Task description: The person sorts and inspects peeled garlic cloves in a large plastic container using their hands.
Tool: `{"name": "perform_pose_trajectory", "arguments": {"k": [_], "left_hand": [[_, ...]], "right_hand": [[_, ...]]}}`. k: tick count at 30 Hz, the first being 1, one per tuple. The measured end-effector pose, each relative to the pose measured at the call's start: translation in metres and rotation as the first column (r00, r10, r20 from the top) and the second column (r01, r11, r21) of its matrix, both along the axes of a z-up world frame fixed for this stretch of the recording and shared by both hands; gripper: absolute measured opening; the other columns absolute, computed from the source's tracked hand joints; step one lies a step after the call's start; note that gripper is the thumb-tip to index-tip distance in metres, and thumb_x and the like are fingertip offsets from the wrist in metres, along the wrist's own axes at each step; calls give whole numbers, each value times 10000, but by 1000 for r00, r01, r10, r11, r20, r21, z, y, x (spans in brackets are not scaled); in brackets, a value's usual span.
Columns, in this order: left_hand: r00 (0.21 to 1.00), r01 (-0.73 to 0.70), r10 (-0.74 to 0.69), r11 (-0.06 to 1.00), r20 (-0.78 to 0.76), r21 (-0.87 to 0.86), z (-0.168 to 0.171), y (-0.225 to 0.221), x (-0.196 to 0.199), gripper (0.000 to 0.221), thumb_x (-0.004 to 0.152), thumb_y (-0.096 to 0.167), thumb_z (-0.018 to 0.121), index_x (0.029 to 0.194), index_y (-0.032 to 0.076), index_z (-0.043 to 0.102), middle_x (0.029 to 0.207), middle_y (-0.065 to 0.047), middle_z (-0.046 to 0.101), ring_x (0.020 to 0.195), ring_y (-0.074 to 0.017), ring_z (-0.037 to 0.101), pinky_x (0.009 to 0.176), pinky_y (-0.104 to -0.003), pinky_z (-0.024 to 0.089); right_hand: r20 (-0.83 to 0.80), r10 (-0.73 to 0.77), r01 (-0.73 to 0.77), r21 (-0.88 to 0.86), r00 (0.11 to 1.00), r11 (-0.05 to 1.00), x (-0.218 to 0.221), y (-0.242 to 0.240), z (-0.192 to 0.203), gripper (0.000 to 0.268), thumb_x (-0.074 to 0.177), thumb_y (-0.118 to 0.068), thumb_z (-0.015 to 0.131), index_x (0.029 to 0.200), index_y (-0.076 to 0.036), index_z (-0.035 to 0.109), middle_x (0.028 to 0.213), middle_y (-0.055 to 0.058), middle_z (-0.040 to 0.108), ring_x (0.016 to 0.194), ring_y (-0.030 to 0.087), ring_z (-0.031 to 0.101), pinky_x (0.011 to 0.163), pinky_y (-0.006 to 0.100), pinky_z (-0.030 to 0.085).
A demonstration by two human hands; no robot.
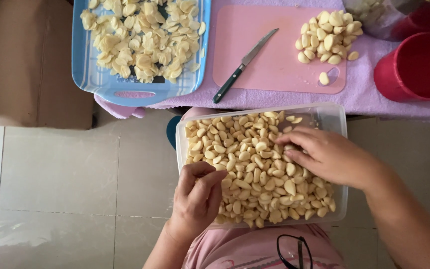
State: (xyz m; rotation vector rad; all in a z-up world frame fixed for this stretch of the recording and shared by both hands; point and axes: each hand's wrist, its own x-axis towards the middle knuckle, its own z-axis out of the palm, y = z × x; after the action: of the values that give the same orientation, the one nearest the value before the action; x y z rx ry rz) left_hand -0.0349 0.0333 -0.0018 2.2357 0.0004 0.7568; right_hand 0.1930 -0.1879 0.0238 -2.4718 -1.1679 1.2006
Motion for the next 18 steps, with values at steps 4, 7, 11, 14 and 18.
{"name": "perform_pose_trajectory", "arguments": {"k": [4,7,11,14,18], "left_hand": [[1000,-9,9,1000,0,3,4,0,2,185,994,-81,625,1143,15,680,1082,-152,561,907,-242,658,754,-303,604],[1000,-17,17,999,-4,40,4,-3,4,179,1013,-33,644,1175,38,670,1077,-142,590,880,-234,682,690,-303,598],[1000,5,-5,1000,-14,29,7,-9,7,195,1023,-2,639,1212,48,652,1084,-138,597,911,-224,687,705,-304,606],[1000,23,-22,999,-15,29,6,-11,5,186,1026,-7,637,1206,36,653,1075,-144,596,896,-228,684,696,-306,602],[999,30,-30,999,-28,27,6,-12,6,201,1030,7,636,1225,46,661,1084,-140,599,918,-228,683,710,-308,596]], "right_hand": [[2,-57,54,285,998,957,7,-3,-5,307,1011,-129,601,1303,-159,693,1107,-11,735,605,57,595,566,185,590],[181,-123,10,524,976,852,7,8,-4,348,988,-25,599,1331,-33,660,1330,144,710,1247,269,669,1154,422,513],[170,-159,111,262,973,959,1,32,-7,528,1023,-9,546,1535,-137,547,1334,147,655,921,193,529,814,336,485],[287,-78,-40,384,955,922,2,30,-32,504,965,65,583,1450,-73,609,1427,198,633,1256,332,635,1125,448,525],[363,-8,-140,379,932,915,2,28,-41,443,963,-34,654,1405,-60,626,1398,170,682,1263,324,659,1157,441,518]]}}
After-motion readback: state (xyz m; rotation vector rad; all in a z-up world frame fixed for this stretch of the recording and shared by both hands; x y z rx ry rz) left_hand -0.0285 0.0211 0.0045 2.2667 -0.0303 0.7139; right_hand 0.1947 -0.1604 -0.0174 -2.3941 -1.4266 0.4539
